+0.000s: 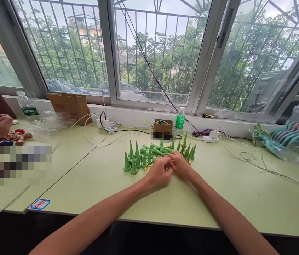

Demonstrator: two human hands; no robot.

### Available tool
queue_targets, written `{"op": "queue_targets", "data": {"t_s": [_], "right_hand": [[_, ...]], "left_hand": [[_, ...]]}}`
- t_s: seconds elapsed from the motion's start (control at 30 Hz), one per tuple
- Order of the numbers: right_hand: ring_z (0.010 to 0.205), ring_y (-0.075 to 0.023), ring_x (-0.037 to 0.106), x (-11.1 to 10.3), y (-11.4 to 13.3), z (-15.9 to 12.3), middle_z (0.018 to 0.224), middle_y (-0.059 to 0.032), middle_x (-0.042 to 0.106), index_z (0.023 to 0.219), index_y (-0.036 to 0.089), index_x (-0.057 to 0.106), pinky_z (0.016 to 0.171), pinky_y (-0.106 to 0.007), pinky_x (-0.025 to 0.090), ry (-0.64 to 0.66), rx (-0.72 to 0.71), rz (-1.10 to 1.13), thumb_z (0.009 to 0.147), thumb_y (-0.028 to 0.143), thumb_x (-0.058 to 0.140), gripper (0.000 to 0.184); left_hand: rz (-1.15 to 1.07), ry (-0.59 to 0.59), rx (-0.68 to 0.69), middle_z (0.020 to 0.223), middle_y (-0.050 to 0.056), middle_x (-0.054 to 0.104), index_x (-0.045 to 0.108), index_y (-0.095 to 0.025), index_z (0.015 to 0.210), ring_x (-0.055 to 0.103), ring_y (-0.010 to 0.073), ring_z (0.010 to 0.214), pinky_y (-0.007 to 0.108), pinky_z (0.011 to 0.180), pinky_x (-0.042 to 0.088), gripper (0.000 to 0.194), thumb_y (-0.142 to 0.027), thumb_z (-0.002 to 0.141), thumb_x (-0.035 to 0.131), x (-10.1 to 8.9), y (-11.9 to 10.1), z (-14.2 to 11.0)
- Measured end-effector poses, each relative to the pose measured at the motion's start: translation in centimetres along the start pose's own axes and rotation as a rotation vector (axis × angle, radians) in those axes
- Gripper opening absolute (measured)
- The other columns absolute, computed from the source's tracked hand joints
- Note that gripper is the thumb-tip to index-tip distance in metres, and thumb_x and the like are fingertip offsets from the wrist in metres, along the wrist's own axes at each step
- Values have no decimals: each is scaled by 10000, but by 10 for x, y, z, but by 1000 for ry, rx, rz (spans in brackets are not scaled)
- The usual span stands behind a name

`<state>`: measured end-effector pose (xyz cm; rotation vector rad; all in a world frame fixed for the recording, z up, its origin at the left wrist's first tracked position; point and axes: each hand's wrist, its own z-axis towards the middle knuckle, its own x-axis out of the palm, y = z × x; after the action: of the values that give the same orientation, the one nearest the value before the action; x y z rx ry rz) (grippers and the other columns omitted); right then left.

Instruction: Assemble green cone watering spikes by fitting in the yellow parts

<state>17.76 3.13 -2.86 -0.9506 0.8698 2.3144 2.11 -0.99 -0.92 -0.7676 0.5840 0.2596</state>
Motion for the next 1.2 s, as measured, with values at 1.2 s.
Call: {"op": "queue_targets", "data": {"t_s": [1.2], "right_hand": [[658,-178,589,-27,16,3,762,-37,644,830,205,602,622,-292,471,-417,139,164,913,321,499,176]], "left_hand": [[47,-123,0,851,24,587,555,-187,838,510,114,622,247,579,399,85,-135,845,488,-5,1,4]]}}
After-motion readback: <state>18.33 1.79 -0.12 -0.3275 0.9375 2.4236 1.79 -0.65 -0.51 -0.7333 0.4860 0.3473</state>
